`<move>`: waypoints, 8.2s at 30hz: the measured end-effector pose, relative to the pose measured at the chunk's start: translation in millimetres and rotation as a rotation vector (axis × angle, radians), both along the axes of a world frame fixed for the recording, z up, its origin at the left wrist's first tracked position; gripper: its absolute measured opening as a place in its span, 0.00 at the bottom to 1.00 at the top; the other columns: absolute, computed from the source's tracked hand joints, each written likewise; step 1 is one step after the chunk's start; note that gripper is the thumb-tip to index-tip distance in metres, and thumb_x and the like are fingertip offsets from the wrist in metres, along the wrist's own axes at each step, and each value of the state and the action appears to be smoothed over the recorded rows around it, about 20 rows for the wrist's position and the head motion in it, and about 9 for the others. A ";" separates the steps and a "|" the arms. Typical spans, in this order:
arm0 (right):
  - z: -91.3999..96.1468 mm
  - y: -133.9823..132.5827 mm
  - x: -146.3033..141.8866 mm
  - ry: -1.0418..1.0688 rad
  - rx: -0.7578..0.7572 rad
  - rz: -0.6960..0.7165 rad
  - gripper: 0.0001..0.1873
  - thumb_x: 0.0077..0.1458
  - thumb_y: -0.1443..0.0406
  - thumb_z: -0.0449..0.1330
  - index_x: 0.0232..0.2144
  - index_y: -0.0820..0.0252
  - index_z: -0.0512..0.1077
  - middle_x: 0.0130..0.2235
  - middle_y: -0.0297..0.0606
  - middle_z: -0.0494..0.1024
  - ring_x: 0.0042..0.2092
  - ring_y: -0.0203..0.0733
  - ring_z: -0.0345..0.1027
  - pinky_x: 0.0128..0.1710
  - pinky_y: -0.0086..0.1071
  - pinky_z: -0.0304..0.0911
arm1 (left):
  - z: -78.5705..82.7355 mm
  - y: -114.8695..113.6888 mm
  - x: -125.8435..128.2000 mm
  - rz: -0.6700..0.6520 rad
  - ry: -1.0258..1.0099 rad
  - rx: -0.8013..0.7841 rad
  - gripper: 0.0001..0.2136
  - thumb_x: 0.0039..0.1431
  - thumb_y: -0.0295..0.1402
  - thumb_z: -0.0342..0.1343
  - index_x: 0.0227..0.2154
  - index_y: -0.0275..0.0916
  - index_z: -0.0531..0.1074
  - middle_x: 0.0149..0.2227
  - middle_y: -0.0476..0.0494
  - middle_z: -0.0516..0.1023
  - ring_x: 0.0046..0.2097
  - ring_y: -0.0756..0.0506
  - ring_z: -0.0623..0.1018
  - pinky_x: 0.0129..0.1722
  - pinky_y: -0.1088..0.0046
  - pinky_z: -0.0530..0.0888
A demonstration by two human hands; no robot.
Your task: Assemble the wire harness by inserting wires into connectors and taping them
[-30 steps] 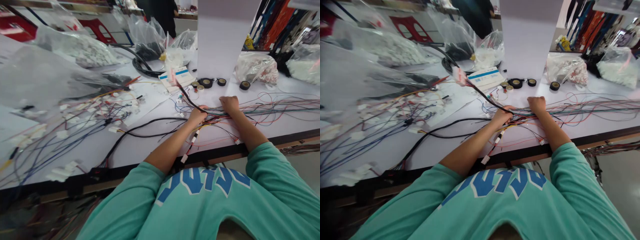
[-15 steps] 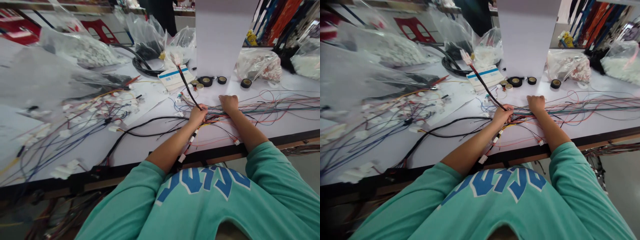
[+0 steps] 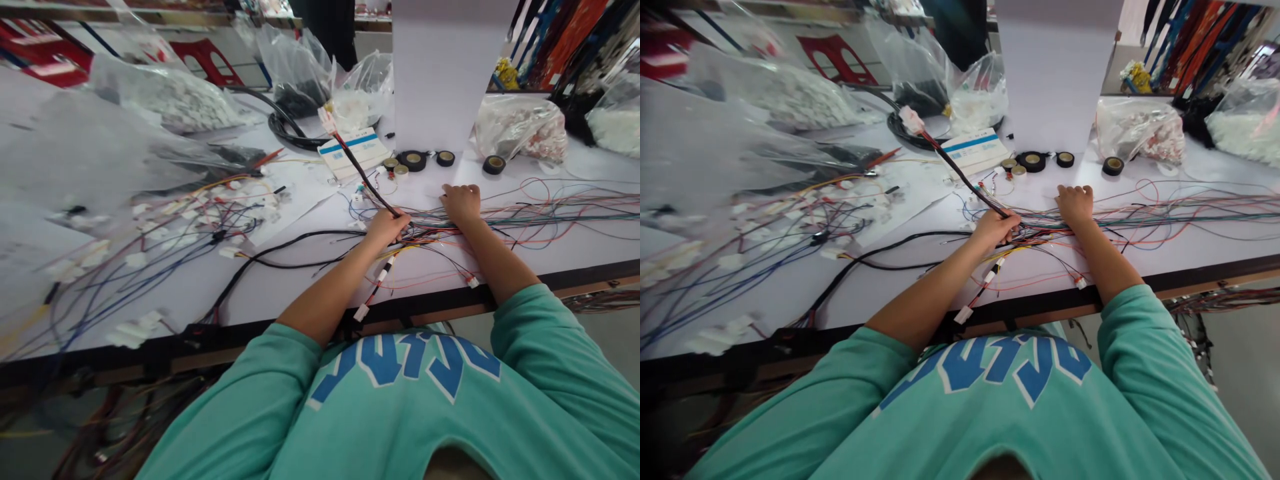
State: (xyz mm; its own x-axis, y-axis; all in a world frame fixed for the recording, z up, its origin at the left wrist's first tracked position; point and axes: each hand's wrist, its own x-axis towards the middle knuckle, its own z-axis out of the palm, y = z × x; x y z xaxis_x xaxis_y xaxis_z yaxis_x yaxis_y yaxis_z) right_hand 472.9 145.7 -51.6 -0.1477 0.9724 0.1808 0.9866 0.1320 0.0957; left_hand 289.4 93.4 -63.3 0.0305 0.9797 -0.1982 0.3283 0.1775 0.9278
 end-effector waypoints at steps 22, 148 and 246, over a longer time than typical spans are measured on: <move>-14.7 -26.9 -35.5 0.328 -0.278 0.578 0.15 0.59 0.65 0.51 0.42 0.64 0.74 0.40 0.46 0.78 0.41 0.43 0.67 0.41 0.33 0.58 | 32.3 -7.8 -35.7 -0.049 -0.228 0.095 0.02 0.51 0.29 0.56 0.27 0.36 0.72 0.15 0.54 0.63 0.18 0.55 0.65 0.18 0.81 0.60; -18.3 -23.6 -26.0 0.570 -0.378 0.682 0.17 0.60 0.63 0.49 0.42 0.61 0.77 0.40 0.44 0.80 0.43 0.43 0.73 0.44 0.35 0.66 | 3.3 1.1 -112.0 -0.056 0.224 0.132 0.08 0.49 0.33 0.51 0.32 0.37 0.71 0.35 0.46 0.77 0.38 0.47 0.74 0.44 0.70 0.68; 32.3 -183.7 -45.9 0.834 -0.415 0.796 0.09 0.58 0.65 0.55 0.40 0.61 0.71 0.34 0.39 0.78 0.35 0.34 0.71 0.35 0.26 0.67 | 32.4 -35.9 -76.2 -0.453 0.506 0.391 0.15 0.58 0.41 0.49 0.31 0.39 0.77 0.30 0.45 0.78 0.35 0.45 0.74 0.39 0.71 0.68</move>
State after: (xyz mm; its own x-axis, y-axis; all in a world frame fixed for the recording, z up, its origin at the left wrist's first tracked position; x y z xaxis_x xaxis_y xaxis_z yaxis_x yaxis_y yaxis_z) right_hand 427.0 -38.0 -19.3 -0.7144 0.6697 0.2027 0.3549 0.5965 -0.7199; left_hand 213.2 57.5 -30.9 0.4422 0.8947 0.0624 0.6901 -0.3839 0.6135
